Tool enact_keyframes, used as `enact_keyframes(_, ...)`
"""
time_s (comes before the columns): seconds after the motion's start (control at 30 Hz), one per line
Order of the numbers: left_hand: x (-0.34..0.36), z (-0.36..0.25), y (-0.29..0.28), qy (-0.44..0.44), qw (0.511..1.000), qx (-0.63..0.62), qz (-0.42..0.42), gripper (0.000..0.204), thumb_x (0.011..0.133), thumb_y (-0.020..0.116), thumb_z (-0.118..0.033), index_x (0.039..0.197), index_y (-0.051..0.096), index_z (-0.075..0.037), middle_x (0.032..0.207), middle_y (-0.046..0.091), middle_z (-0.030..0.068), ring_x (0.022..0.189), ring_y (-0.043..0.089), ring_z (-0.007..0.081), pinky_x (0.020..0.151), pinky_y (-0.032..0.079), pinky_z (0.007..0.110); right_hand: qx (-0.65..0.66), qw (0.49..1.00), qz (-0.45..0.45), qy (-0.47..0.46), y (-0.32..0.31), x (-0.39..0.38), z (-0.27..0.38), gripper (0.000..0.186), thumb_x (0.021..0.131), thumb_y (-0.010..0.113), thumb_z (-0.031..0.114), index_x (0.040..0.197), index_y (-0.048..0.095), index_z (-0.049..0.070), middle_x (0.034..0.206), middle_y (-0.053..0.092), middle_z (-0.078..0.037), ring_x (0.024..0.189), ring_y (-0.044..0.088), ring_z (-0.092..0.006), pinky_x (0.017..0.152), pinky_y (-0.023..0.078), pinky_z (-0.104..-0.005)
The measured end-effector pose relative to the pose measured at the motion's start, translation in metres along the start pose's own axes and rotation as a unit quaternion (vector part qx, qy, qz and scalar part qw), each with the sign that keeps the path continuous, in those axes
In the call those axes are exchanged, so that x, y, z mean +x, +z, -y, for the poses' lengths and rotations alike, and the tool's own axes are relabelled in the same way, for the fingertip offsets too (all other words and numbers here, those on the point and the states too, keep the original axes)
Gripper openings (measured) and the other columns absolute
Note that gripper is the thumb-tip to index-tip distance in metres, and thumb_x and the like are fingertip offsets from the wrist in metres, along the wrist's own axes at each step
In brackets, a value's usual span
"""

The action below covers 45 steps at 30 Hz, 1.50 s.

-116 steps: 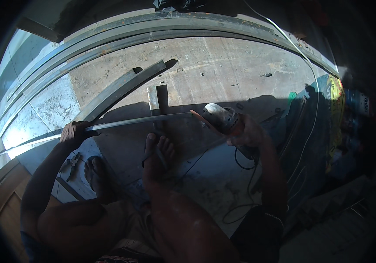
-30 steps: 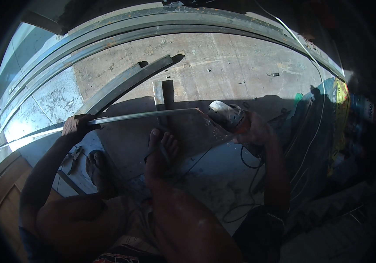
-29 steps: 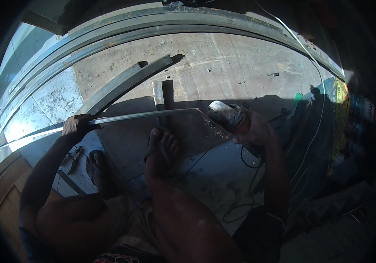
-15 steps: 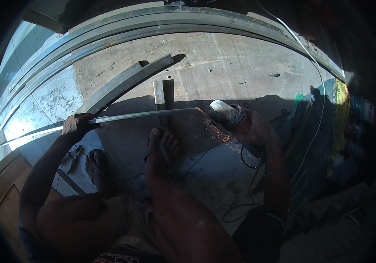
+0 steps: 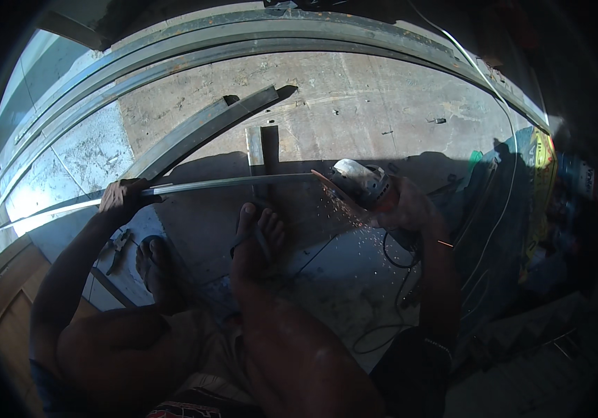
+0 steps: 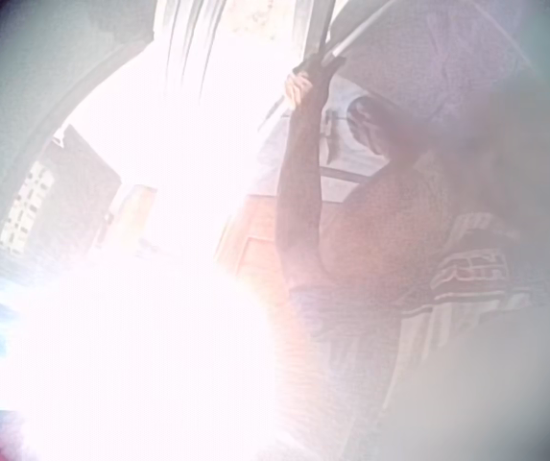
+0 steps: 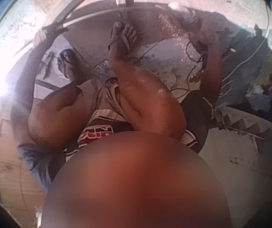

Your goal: Cutting metal strips using an angle grinder.

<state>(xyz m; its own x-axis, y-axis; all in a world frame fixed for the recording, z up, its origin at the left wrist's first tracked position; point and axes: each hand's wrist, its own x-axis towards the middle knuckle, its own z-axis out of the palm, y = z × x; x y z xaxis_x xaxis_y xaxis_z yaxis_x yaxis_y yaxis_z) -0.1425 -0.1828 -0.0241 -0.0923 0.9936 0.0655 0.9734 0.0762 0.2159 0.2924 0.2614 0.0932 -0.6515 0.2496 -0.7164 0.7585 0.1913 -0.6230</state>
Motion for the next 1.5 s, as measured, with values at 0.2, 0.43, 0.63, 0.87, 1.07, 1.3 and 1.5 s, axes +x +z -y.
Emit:
enact_keyframes(0.2, 0.001, 0.000, 0.001, -0.001, 1.000, -0.005, 0.001, 0.051, 0.077, 0.083, -0.046, 0.111, 0.068, -0.011, 0.077, 0.066, 0.0089, 0.064, 0.063, 0.0267, 0.058, 0.049, 0.039, 0.017, 1.000, 0.008, 0.004, 0.001, 0.000, 0.000, 0.082, 0.053, 0.092, 0.020, 0.127, 0.063, -0.001, 0.122, 0.069, -0.009, 0.111, 0.063, -0.0185, 0.103, 0.047, -0.0372)
enact_keyframes(0.43, 0.001, -0.001, -0.001, 0.030, 0.999, 0.021, -0.037, 0.049, 0.078, 0.083, -0.046, 0.110, 0.068, -0.011, 0.077, 0.066, 0.0087, 0.064, 0.063, 0.0266, 0.058, 0.048, 0.039, 0.029, 0.999, 0.027, -0.004, 0.001, 0.000, -0.009, 0.081, 0.056, 0.091, 0.021, 0.128, 0.062, 0.000, 0.122, 0.068, -0.008, 0.111, 0.062, -0.0175, 0.103, 0.047, -0.0371)
enact_keyframes(0.63, 0.004, -0.003, -0.003, -0.024, 0.999, -0.028, 0.029, 0.047, 0.078, 0.083, -0.046, 0.107, 0.069, -0.012, 0.079, 0.068, 0.0100, 0.066, 0.064, 0.0275, 0.059, 0.049, 0.039, 0.031, 0.999, 0.006, -0.016, 0.004, 0.001, -0.015, 0.080, 0.055, 0.092, 0.021, 0.127, 0.063, 0.000, 0.119, 0.069, -0.005, 0.107, 0.063, -0.0170, 0.100, 0.048, -0.0359)
enact_keyframes(0.87, 0.001, -0.003, -0.003, -0.034, 0.998, -0.012, 0.054, 0.047, 0.079, 0.082, -0.046, 0.107, 0.069, -0.011, 0.082, 0.070, 0.0107, 0.068, 0.065, 0.0286, 0.061, 0.050, 0.040, 0.025, 1.000, 0.004, -0.004, 0.007, -0.005, -0.005, 0.075, 0.055, 0.092, 0.021, 0.122, 0.066, 0.000, 0.115, 0.070, -0.005, 0.103, 0.063, -0.0150, 0.097, 0.050, -0.0353)
enact_keyframes(1.07, 0.004, -0.003, -0.004, -0.046, 0.996, -0.031, 0.070, 0.046, 0.081, 0.080, -0.046, 0.108, 0.068, -0.011, 0.082, 0.071, 0.0112, 0.068, 0.066, 0.0297, 0.062, 0.050, 0.041, 0.038, 0.999, -0.003, -0.015, 0.012, -0.004, -0.006, 0.072, 0.057, 0.092, 0.021, 0.121, 0.066, 0.000, 0.113, 0.071, -0.005, 0.101, 0.064, -0.0140, 0.095, 0.051, -0.0345)
enact_keyframes(1.3, 0.000, -0.004, -0.001, 0.013, 1.000, 0.019, -0.002, 0.047, 0.081, 0.080, -0.044, 0.111, 0.064, -0.011, 0.082, 0.069, 0.0102, 0.066, 0.065, 0.0288, 0.061, 0.050, 0.041, 0.012, 0.998, -0.042, -0.044, 0.016, -0.003, -0.006, 0.070, 0.057, 0.092, 0.028, 0.118, 0.067, 0.001, 0.109, 0.073, -0.010, 0.099, 0.067, -0.0218, 0.094, 0.051, -0.0378)
enact_keyframes(1.5, -0.004, 0.001, 0.003, 0.029, 0.999, 0.036, -0.026, 0.052, 0.080, 0.082, -0.045, 0.115, 0.063, -0.010, 0.081, 0.067, 0.0099, 0.067, 0.065, 0.0279, 0.061, 0.050, 0.040, -0.057, 0.996, -0.061, 0.015, 0.017, -0.009, 0.004, 0.073, 0.057, 0.092, 0.031, 0.120, 0.067, 0.003, 0.109, 0.073, -0.013, 0.098, 0.069, -0.0243, 0.092, 0.052, -0.0398)
